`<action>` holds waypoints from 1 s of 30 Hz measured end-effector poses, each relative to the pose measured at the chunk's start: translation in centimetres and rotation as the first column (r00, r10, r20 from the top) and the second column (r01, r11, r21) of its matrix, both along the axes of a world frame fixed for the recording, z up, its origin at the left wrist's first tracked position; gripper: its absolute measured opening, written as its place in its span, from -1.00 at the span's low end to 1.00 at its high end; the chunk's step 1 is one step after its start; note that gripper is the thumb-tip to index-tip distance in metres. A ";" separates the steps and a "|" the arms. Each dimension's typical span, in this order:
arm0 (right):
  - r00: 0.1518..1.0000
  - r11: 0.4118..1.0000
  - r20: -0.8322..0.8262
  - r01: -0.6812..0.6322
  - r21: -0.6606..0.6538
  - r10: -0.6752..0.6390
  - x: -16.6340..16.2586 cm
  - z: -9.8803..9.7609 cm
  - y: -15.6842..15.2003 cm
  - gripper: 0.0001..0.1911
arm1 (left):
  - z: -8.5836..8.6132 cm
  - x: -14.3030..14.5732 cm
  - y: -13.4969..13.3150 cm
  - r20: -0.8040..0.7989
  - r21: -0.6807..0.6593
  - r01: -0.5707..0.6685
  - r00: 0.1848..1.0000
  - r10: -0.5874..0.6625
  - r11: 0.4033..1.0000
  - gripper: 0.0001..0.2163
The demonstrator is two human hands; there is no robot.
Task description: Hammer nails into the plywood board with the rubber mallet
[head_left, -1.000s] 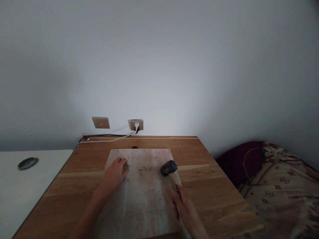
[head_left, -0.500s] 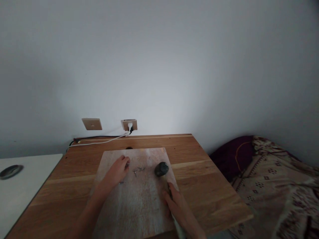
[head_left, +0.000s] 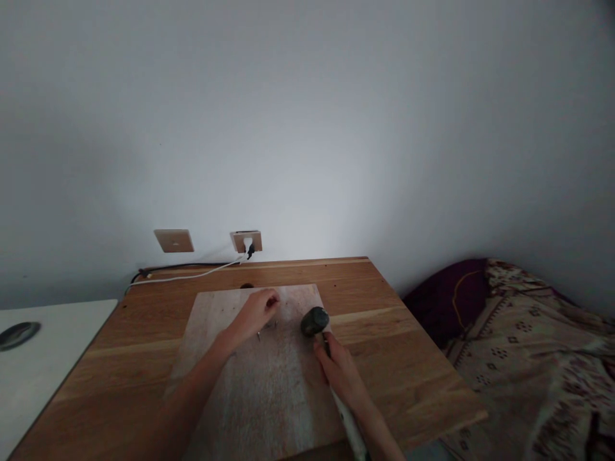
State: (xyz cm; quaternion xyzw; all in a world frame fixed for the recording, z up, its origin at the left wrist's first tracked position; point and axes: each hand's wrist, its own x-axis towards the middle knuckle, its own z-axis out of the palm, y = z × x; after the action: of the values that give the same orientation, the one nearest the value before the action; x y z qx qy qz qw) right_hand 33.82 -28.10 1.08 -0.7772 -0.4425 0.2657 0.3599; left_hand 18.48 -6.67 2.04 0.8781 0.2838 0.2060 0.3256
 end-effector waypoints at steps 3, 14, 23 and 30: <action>0.998 1.000 -0.059 0.010 -0.024 -0.011 0.5 0.3 -0.2 -0.77 | -0.5 3.6 0.3 -0.011 -0.012 0.110 0.994 -0.110 0.994 -0.86; 0.983 0.994 -0.157 0.085 -0.071 -0.096 1.2 -0.8 0.4 -0.80 | -2.7 6.3 0.9 0.036 -0.032 0.163 0.986 -0.162 0.986 -0.75; 0.960 0.992 -0.276 0.011 -0.126 -0.046 2.4 -0.8 1.0 -0.72 | -3.4 6.7 0.8 0.132 -0.135 0.126 0.985 -0.109 0.983 -0.90; 0.954 0.998 -0.294 0.039 -0.058 -0.054 2.5 -1.0 2.1 -0.62 | -4.1 6.6 1.0 0.119 -0.125 0.083 0.991 -0.068 0.989 -0.87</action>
State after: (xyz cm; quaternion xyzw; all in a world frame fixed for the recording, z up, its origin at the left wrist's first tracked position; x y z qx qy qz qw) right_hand 36.36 -26.02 0.13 -0.7480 -0.3585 0.3814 0.4080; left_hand 25.12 -5.64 -2.05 0.8518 0.2441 0.2246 0.4054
